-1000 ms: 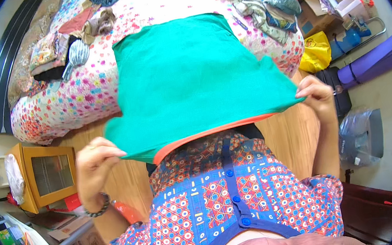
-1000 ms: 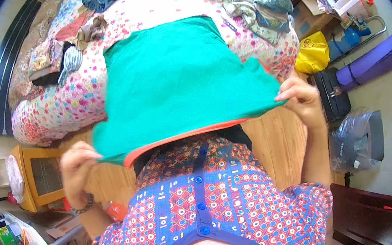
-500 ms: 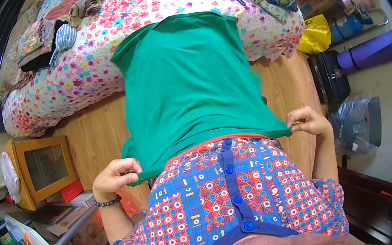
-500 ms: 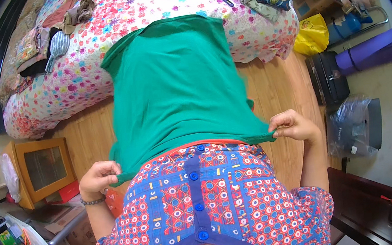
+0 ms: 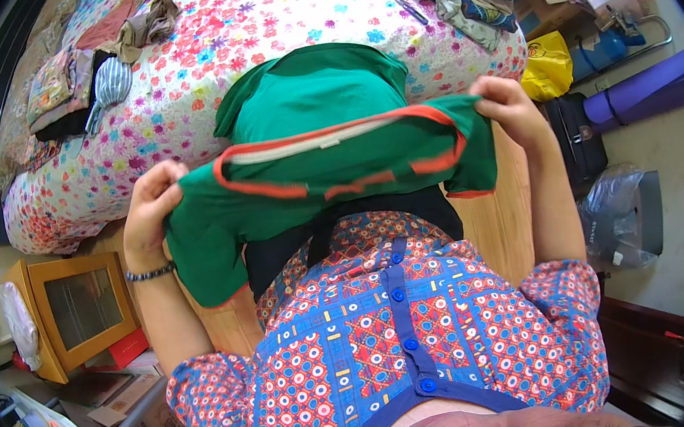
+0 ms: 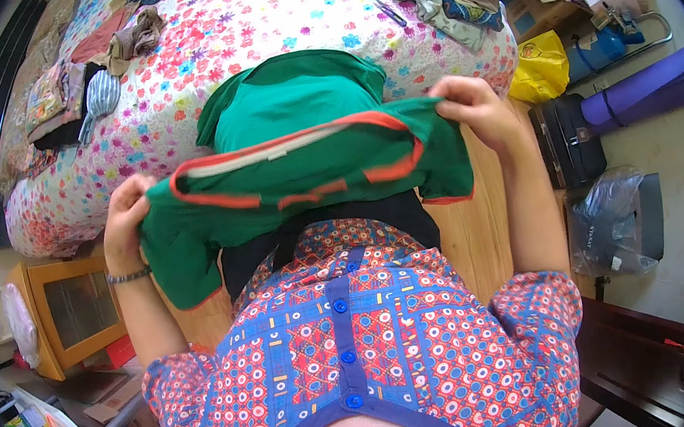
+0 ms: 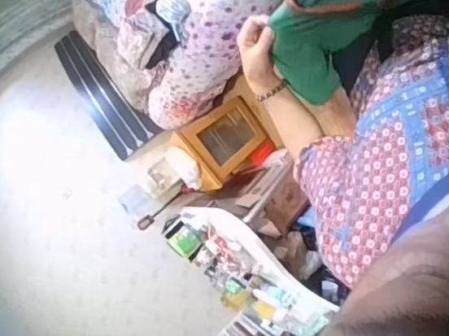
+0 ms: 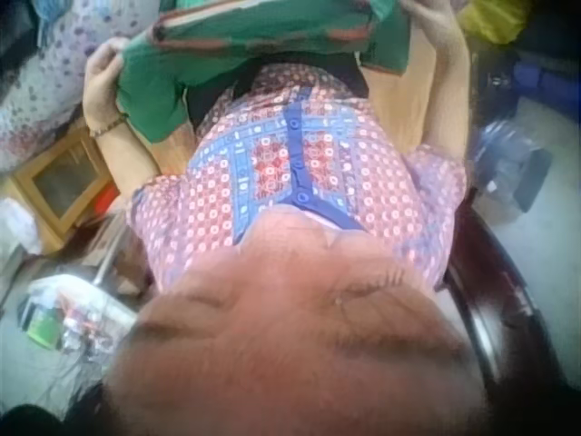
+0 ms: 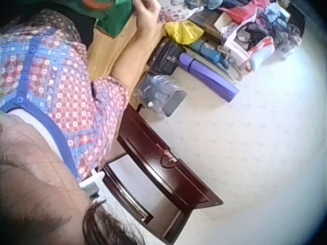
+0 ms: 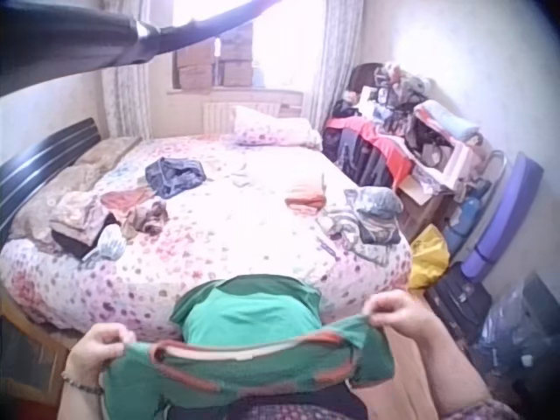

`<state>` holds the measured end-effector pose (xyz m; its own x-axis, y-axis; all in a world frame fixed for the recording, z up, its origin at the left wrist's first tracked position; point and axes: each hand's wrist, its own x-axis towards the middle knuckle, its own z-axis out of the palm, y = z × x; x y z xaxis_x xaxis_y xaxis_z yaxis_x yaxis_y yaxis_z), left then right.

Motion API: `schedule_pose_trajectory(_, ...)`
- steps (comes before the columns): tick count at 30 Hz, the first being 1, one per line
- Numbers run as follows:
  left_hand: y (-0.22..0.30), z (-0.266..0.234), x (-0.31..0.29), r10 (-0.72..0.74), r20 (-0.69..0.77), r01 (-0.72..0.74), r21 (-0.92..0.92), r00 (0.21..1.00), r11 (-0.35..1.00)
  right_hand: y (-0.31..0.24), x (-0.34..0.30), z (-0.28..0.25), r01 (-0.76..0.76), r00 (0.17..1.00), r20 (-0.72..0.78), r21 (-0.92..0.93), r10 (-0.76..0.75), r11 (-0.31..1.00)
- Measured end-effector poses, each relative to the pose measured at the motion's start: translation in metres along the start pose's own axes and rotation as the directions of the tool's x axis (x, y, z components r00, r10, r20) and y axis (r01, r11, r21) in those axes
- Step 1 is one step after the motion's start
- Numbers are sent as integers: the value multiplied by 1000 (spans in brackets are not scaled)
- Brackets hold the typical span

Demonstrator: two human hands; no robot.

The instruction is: The person sits on the floor and folds a green t-shirt on their lap, carefully aligning the edges and smoothing the fabric before placing it on the bed. They then pick up a beige lace garment, unfold it, and begin folding it on their lap.

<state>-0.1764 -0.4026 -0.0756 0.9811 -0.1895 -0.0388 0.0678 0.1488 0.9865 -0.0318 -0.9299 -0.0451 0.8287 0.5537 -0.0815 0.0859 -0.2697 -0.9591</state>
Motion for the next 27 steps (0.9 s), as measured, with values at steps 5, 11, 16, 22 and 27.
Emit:
schedule_pose_trajectory(5, -110, -29, 82, 162, -267, 41, 621, 950, 783, 120, 72, 4, -60, 977, -209, -426, -34, 903)
schedule_pose_trajectory(11, -182, -20, 127, 347, -502, 311, 821, 792, 479, 148, 128, 39, -103, 908, -387, -578, -161, 810)
schedule_pose_trajectory(16, -187, -5, 137, 357, -509, 392, 850, 783, 352, 150, 144, 59, -289, 844, -469, -806, -260, 516)
schedule_pose_trajectory(22, -198, -54, 103, 432, -652, 156, 645, 624, 748, 170, 110, 23, -172, 793, -606, -322, -63, 931)
schedule_pose_trajectory(27, -147, -72, 110, -26, -705, -116, -152, 709, 981, 145, 111, 1, -88, 904, -398, 186, 156, 979)
